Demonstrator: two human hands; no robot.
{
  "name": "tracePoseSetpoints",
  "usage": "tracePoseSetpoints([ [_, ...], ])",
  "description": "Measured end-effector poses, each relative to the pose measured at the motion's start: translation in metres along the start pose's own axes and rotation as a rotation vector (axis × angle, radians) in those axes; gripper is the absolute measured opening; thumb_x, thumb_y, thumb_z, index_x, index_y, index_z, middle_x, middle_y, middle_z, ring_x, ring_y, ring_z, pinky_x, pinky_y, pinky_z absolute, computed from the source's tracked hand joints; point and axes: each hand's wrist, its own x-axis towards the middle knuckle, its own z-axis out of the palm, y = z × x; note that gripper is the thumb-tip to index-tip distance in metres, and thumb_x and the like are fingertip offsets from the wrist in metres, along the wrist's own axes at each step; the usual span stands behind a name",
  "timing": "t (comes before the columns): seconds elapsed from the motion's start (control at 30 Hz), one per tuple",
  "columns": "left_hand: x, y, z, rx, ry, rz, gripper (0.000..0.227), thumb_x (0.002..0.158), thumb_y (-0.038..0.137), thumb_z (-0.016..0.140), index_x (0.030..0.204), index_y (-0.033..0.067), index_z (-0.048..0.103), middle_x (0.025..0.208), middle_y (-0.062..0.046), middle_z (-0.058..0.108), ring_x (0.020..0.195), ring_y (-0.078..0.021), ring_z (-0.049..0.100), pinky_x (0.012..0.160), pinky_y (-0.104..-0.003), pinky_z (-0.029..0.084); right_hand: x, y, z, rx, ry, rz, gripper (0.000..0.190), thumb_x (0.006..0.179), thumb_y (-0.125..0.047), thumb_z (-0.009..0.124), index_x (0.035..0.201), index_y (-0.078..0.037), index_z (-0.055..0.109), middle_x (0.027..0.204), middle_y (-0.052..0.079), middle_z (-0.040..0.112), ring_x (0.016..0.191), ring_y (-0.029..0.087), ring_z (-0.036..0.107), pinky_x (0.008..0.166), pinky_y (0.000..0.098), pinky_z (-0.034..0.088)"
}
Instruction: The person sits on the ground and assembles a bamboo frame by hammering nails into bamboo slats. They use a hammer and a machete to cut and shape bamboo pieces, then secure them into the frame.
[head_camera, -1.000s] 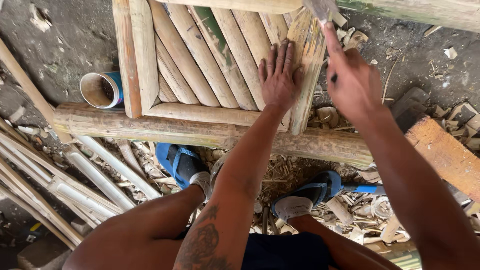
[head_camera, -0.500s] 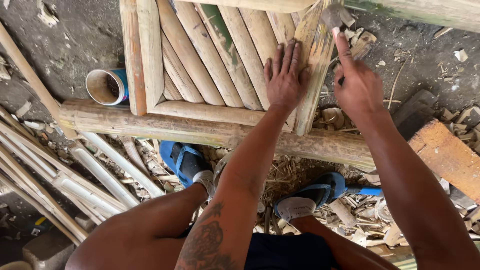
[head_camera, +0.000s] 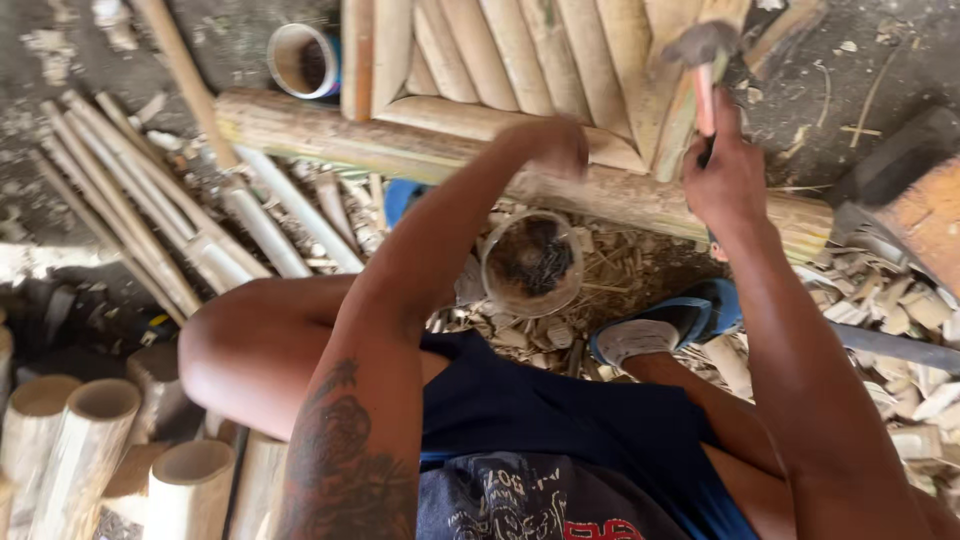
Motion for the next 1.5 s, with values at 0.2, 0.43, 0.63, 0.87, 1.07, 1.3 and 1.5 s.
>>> tracePoseSetpoints([
  [0.2, -0.084, 0.059, 0.157, 0.314, -0.224, -0.406, 0.033, 0.089, 0.013, 0.065, 0.122, 0.0096, 0.066, 0.122, -0.016, 0.061, 0.094, -0.0305, 0.065, 0.073, -0.047, 0.057, -0.04, -0.078, 0.001, 0.156, -0.324, 0.277, 0.06, 0.104, -0.019, 0.057, 0.16, -0.017, 0.033, 0.084, 0.024, 0.07, 0.061, 0.04, 0.071, 0.056, 0.049, 0.06],
  [0.43, -0.085, 0.074, 0.172, 0.364, -0.084, -0.487, 0.035, 0.099, 0.013, 0.055, 0.132, 0.0133, 0.065, 0.141, -0.015, 0.058, 0.115, -0.0343, 0.066, 0.083, -0.048, 0.061, -0.059, -0.093, -0.008, 0.13, -0.128, 0.014, 0.06, 0.099, -0.013, 0.062, 0.156, -0.016, 0.042, 0.092, 0.027, 0.07, 0.073, 0.044, 0.069, 0.066, 0.0528, 0.053],
  [0.63, -0.082, 0.088, 0.166, 0.312, -0.155, -0.462, 0.025, 0.101, 0.011, 0.057, 0.119, 0.0032, 0.074, 0.125, -0.018, 0.07, 0.11, -0.0326, 0.072, 0.085, -0.044, 0.064, -0.075, -0.056, -0.021, 0.106, -0.036, 0.097, 0.055, 0.102, -0.016, 0.062, 0.155, -0.016, 0.044, 0.096, 0.027, 0.07, 0.083, 0.047, 0.069, 0.072, 0.0539, 0.054],
  [0.87, -0.094, 0.095, 0.128, 0.355, -0.345, -0.325, 0.031, 0.096, 0.002, 0.064, 0.127, -0.0023, 0.064, 0.118, -0.022, 0.071, 0.098, -0.034, 0.074, 0.078, -0.045, 0.065, -0.09, -0.017, -0.022, 0.098, -0.055, 0.255, 0.056, 0.103, -0.017, 0.058, 0.156, -0.015, 0.041, 0.11, 0.031, 0.07, 0.086, 0.046, 0.07, 0.076, 0.0544, 0.054],
  [1.07, -0.069, 0.1, 0.061, -0.328, 0.095, -0.327, 0.021, 0.097, -0.001, 0.062, 0.117, 0.0041, 0.061, 0.097, -0.015, 0.074, 0.08, -0.0211, 0.073, 0.061, -0.034, 0.061, -0.087, -0.006, 0.009, 0.286, -0.263, 0.558, 0.06, 0.107, -0.02, 0.047, 0.164, -0.025, 0.027, 0.102, 0.027, 0.071, 0.076, 0.039, 0.07, 0.061, 0.0487, 0.059],
  [1.3, -0.001, 0.095, 0.045, -0.705, 0.985, -0.283, 0.022, 0.101, 0.003, 0.056, 0.122, 0.0101, 0.057, 0.091, -0.012, 0.072, 0.073, -0.0192, 0.068, 0.06, -0.027, 0.063, -0.091, 0.004, 0.032, 0.159, -0.195, 0.292, 0.067, 0.105, -0.016, 0.053, 0.166, -0.021, 0.025, 0.087, 0.02, 0.073, 0.055, 0.024, 0.068, 0.051, 0.0389, 0.058],
  [1.5, 0.052, 0.112, 0.06, -0.547, 1.095, -0.447, 0.016, 0.096, 0.019, 0.072, 0.11, 0.0113, 0.069, 0.106, -0.004, 0.077, 0.089, -0.0177, 0.073, 0.074, -0.033, 0.061, -0.093, 0.018, -0.003, 0.155, -0.141, 0.351, 0.06, 0.109, -0.018, 0.054, 0.164, -0.019, 0.033, 0.075, 0.019, 0.069, 0.056, 0.025, 0.067, 0.056, 0.0437, 0.054],
])
